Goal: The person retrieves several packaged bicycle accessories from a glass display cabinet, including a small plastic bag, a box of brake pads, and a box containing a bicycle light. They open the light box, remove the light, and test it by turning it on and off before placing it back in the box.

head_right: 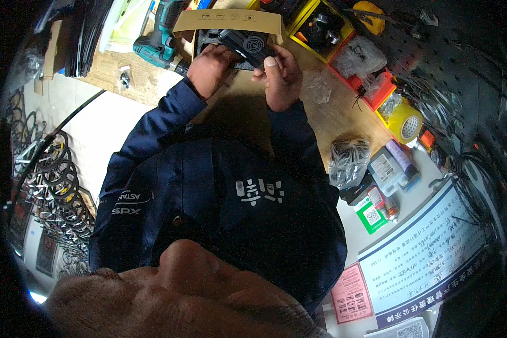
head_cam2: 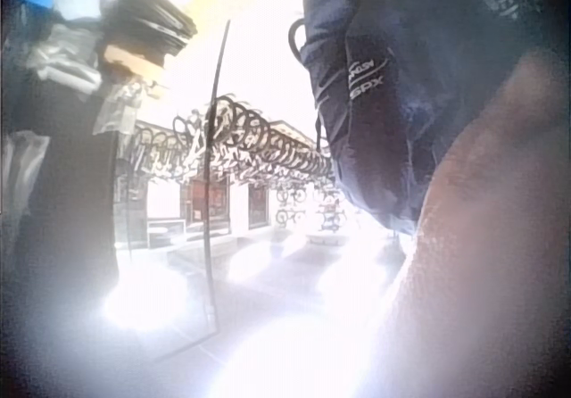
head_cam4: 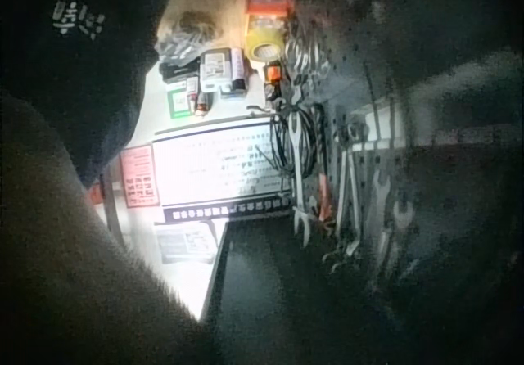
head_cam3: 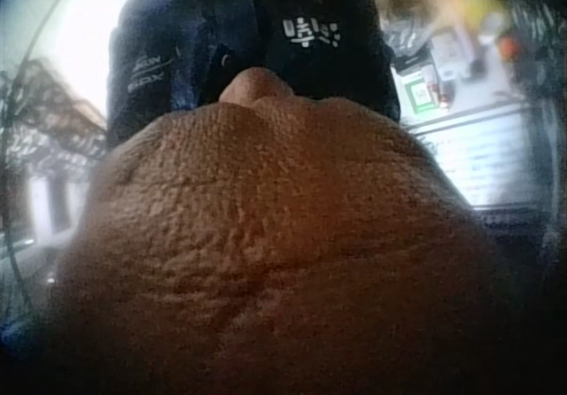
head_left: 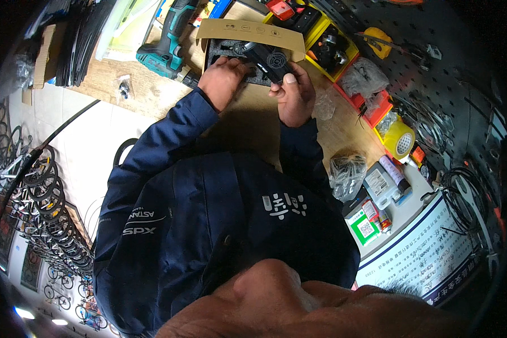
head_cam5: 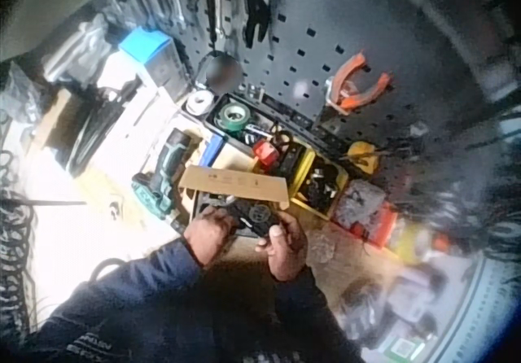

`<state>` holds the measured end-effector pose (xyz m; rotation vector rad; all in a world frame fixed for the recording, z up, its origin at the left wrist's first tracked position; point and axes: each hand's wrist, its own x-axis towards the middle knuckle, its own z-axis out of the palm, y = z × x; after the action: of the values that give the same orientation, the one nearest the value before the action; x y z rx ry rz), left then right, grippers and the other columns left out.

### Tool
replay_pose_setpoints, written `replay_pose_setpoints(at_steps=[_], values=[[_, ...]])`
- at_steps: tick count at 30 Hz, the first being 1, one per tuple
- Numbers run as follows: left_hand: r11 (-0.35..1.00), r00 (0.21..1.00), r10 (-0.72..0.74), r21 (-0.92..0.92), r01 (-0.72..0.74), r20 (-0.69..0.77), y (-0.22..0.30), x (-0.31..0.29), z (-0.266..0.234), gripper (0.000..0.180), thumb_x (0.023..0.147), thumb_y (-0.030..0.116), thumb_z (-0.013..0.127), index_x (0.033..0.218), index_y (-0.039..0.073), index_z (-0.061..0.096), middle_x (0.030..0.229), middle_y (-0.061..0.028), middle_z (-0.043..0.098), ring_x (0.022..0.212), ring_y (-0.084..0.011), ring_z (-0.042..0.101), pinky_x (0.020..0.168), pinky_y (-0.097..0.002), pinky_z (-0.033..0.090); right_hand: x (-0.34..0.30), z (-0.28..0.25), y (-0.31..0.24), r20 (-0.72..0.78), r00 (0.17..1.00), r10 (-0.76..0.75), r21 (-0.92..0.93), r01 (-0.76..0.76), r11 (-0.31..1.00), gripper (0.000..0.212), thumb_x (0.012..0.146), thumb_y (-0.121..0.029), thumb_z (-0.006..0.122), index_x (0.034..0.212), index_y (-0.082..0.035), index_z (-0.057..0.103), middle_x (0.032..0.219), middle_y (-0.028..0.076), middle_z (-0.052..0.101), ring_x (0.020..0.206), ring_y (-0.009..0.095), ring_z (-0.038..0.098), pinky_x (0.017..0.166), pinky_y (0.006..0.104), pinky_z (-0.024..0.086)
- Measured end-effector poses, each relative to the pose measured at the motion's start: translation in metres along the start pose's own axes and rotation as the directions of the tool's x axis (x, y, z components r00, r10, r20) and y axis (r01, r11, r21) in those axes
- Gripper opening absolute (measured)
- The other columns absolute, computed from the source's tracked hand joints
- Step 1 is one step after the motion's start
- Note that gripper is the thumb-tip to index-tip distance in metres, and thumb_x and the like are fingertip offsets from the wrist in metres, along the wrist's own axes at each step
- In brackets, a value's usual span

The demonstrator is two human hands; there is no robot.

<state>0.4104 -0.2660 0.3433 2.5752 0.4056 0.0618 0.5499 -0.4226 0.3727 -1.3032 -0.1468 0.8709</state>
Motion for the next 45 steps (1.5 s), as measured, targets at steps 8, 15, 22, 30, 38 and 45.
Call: replay_pose_setpoints(at_steps=[8, 15, 22, 30, 38, 45], values=[[0.997, 0.998, 0.024, -0.078, -0.028, -0.058, 0.001, 0.000, 0.000, 0.043, 0.082, 0.016, 0.074, 0.125, 0.010, 0.072, 0.114, -0.0153, 0.072, 0.106, -0.0363, 0.067, 0.094, -0.0440, 0.056, -0.003, 0.000, -0.002, -0.017, 1.000, -0.002, 0.010, 0.002, 1.000, 0.047, 0.101, -0.027, 0.064, 0.134, 0.005, 0.056, 0.101, 0.010, 0.068, 0.079, 0.014, 0.068, 0.069, 0.0290, 0.062], [0.999, 0.997, 0.054, 0.005, -0.054, -0.050, 0.003, -0.001, 0.003, 0.044, 0.087, 0.015, 0.067, 0.131, 0.010, 0.068, 0.112, -0.0137, 0.071, 0.107, -0.0326, 0.067, 0.098, -0.0397, 0.054, -0.002, -0.002, 0.000, -0.009, 1.000, 0.011, 0.031, -0.011, 0.999, 0.048, 0.100, -0.025, 0.065, 0.136, 0.005, 0.054, 0.102, 0.011, 0.069, 0.081, 0.015, 0.069, 0.071, 0.0301, 0.063], [0.995, 1.000, 0.007, 0.098, -0.008, 0.015, 0.022, -0.021, -0.027, 0.040, 0.084, 0.012, 0.073, 0.123, 0.008, 0.070, 0.119, -0.0121, 0.070, 0.113, -0.0348, 0.064, 0.098, -0.0406, 0.054, -0.011, 0.007, 0.006, -0.049, 0.999, 0.023, 0.062, -0.020, 0.998, 0.042, 0.101, -0.018, 0.064, 0.138, 0.002, 0.057, 0.102, 0.012, 0.069, 0.083, 0.016, 0.071, 0.072, 0.0320, 0.064], [0.987, 0.901, -0.117, -0.150, 0.059, -0.417, 0.007, -0.050, -0.066, 0.033, 0.085, -0.001, 0.072, 0.118, 0.004, 0.071, 0.121, -0.0146, 0.070, 0.111, -0.0374, 0.064, 0.097, -0.0418, 0.053, -0.006, 0.008, 0.007, 0.062, 0.948, -0.314, -0.409, 0.311, 0.858, 0.041, 0.097, -0.009, 0.072, 0.136, -0.004, 0.062, 0.109, 0.013, 0.072, 0.081, 0.017, 0.071, 0.073, 0.0323, 0.062], [0.973, 0.832, -0.162, -0.224, 0.047, -0.531, -0.015, -0.040, -0.052, 0.036, 0.088, -0.001, 0.071, 0.124, 0.006, 0.069, 0.121, -0.0160, 0.070, 0.107, -0.0396, 0.066, 0.093, -0.0426, 0.054, 0.012, 0.020, 0.001, 0.402, 0.829, -0.389, -0.666, 0.556, 0.497, 0.037, 0.093, -0.008, 0.074, 0.129, -0.007, 0.066, 0.129, 0.014, 0.069, 0.113, 0.031, 0.070, 0.093, 0.0374, 0.057], [0.968, 0.871, -0.158, -0.245, 0.044, -0.464, -0.023, -0.035, -0.039, 0.033, 0.089, 0.000, 0.073, 0.122, 0.006, 0.070, 0.119, -0.0146, 0.071, 0.107, -0.0379, 0.068, 0.092, -0.0416, 0.056, 0.020, 0.019, 0.008, 0.542, 0.714, -0.443, -0.702, 0.675, 0.228, 0.036, 0.092, -0.008, 0.075, 0.127, -0.008, 0.068, 0.129, 0.011, 0.071, 0.109, 0.032, 0.068, 0.093, 0.0386, 0.056]])
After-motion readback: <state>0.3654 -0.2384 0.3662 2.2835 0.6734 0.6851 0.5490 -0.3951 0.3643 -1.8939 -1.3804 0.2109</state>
